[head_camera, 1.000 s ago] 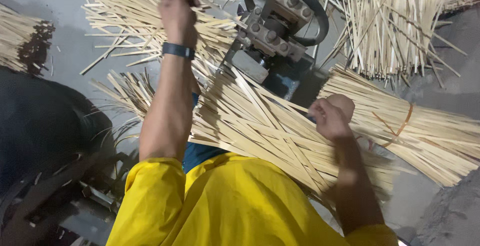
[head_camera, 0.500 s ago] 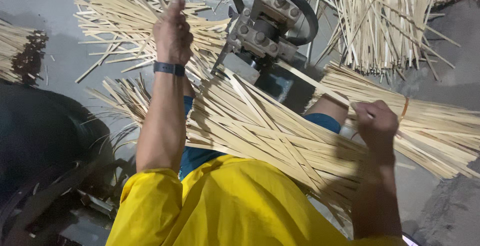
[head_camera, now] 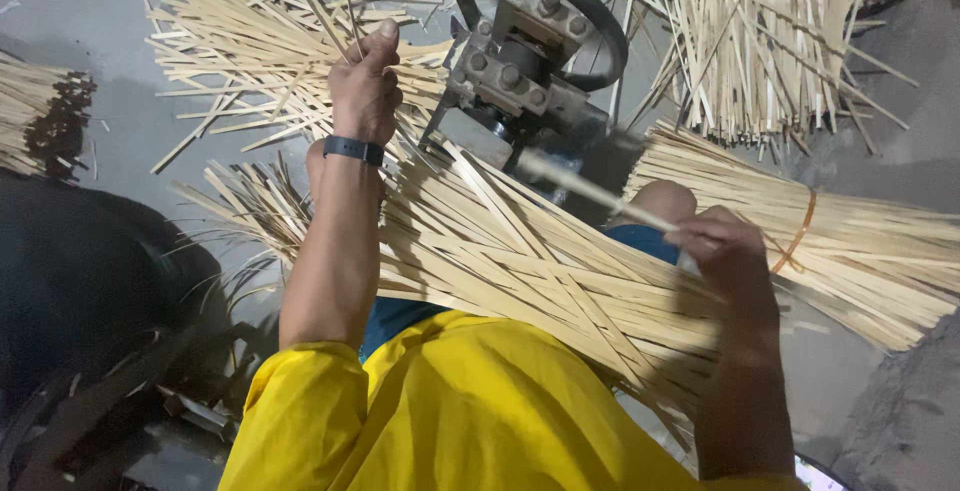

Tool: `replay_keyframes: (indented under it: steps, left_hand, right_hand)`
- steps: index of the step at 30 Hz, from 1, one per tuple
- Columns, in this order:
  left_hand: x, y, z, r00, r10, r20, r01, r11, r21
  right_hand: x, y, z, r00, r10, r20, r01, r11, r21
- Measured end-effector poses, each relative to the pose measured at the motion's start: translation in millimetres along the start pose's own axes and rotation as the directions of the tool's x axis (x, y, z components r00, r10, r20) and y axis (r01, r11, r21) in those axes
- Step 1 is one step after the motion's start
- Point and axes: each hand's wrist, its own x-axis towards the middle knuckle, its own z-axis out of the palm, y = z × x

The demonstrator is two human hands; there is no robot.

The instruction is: The person sits on the floor in front of a bamboo splitting machine and feeds bamboo strips into it one at a time, pulling each strip through the machine's rollers. The split strips accumulate in a growing pile across the person's lap and legs, with bundles of raw and processed strips on the floor around them.

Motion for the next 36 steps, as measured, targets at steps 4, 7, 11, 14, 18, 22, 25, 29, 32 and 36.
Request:
replay_keyframes:
  steps: [4, 7, 11, 14, 18, 22, 25, 29, 32, 36]
  left_hand:
    - [-3, 4, -1, 1.000, 0.030, -0.008, -0.030, 0.998, 0.048]
    - [-6, 5, -1, 0.999, 0.041, 0.018, -0.042, 0.998, 0.053]
    - [-8, 6, -1, 0.999, 0.050, -0.010, -0.049, 0.996, 0.069]
    - [-9, 7, -3, 0.996, 0.062, 0.063, -0.062, 0.998, 0.004]
    - [-8, 3, -2, 0.999, 0.037, 0.025, -0.037, 0.999, 0.028]
    - [-5, -7, 4, 0.998, 0.012, 0.054, -0.012, 1.000, 0.006]
    - [-5, -13, 4, 0.998, 0.020, 0.056, -0.020, 1.000, 0.007]
    - [1, -19, 1, 0.994, 0.037, -0.106, -0.029, 0.996, 0.081]
    - [10, -28, 0, 0.987, -0.028, -0.158, 0.037, 0.998, 0.055]
    - [27, -39, 6, 0.966, -0.247, -0.081, 0.238, 0.966, -0.102]
  right_hand:
    - [0, -35, 9, 0.957, 0.279, 0.087, -0.290, 0.942, 0.167]
    - [7, -62, 15, 0.968, 0.244, -0.058, -0.217, 0.931, 0.294]
    - [13, -64, 7, 0.918, 0.394, -0.053, -0.372, 0.898, 0.234]
    - [14, -44, -14, 0.904, 0.393, -0.167, -0.357, 0.910, 0.209]
    - [27, -34, -23, 0.957, 0.184, -0.227, -0.178, 0.983, 0.045]
    - [60, -55, 9, 0.920, 0.316, -0.230, -0.351, 0.927, -0.129]
    - [80, -71, 25, 0.942, 0.206, -0.266, -0.235, 0.969, -0.080]
    - [86, -76, 15, 0.946, 0.202, -0.253, -0.208, 0.978, 0.002]
    - [83, -77, 5, 0.942, 0.228, -0.248, -0.239, 0.971, -0.015]
    - [73, -87, -1, 0.937, 0.303, -0.174, -0.316, 0.947, -0.055]
